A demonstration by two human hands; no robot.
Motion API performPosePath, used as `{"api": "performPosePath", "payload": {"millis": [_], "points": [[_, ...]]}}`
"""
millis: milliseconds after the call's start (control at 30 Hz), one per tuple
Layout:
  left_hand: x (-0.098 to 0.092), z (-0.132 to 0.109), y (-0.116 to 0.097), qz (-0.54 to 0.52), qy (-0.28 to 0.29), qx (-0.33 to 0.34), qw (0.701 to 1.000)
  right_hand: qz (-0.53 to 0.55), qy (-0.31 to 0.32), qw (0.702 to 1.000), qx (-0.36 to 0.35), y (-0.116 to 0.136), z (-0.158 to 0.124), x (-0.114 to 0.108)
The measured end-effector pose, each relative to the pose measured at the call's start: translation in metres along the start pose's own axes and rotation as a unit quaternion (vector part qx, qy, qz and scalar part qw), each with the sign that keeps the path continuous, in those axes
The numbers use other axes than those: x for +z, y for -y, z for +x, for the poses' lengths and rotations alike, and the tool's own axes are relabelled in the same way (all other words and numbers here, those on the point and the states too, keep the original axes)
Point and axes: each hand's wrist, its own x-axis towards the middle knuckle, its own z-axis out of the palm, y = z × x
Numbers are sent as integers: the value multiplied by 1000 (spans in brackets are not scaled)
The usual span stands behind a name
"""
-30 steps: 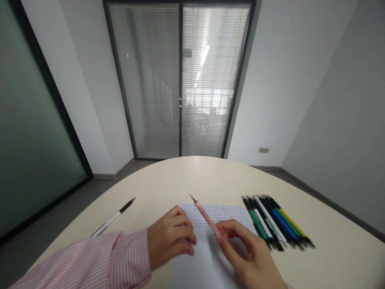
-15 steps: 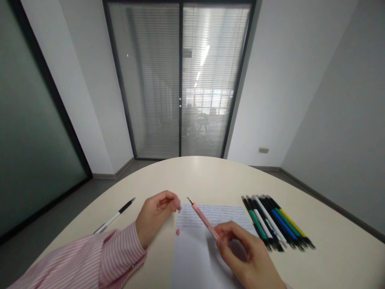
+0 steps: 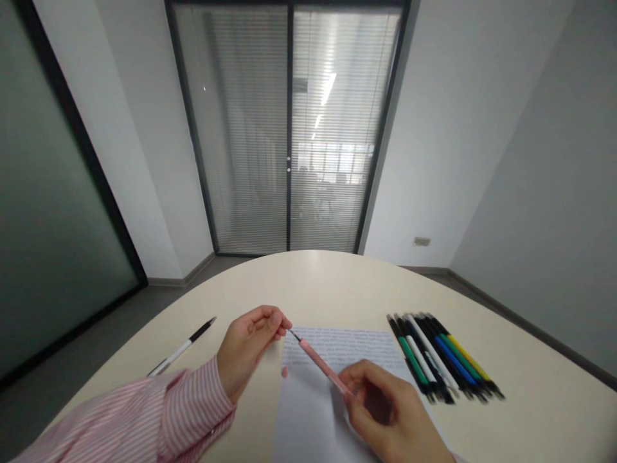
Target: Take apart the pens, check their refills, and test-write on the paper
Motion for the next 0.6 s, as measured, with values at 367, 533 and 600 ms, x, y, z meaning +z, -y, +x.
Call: {"api": "performPosePath", "payload": {"millis": [367, 533, 600], "points": [[2, -2, -2, -4, 6, 5, 1000, 13, -10, 1000, 6, 3, 0, 1], [2, -4, -2, 21, 27, 3, 999, 18, -20, 1000, 1, 3, 0, 1], [2, -4, -2, 33, 37, 0, 999, 22, -23, 999, -4, 5, 0, 1]]}}
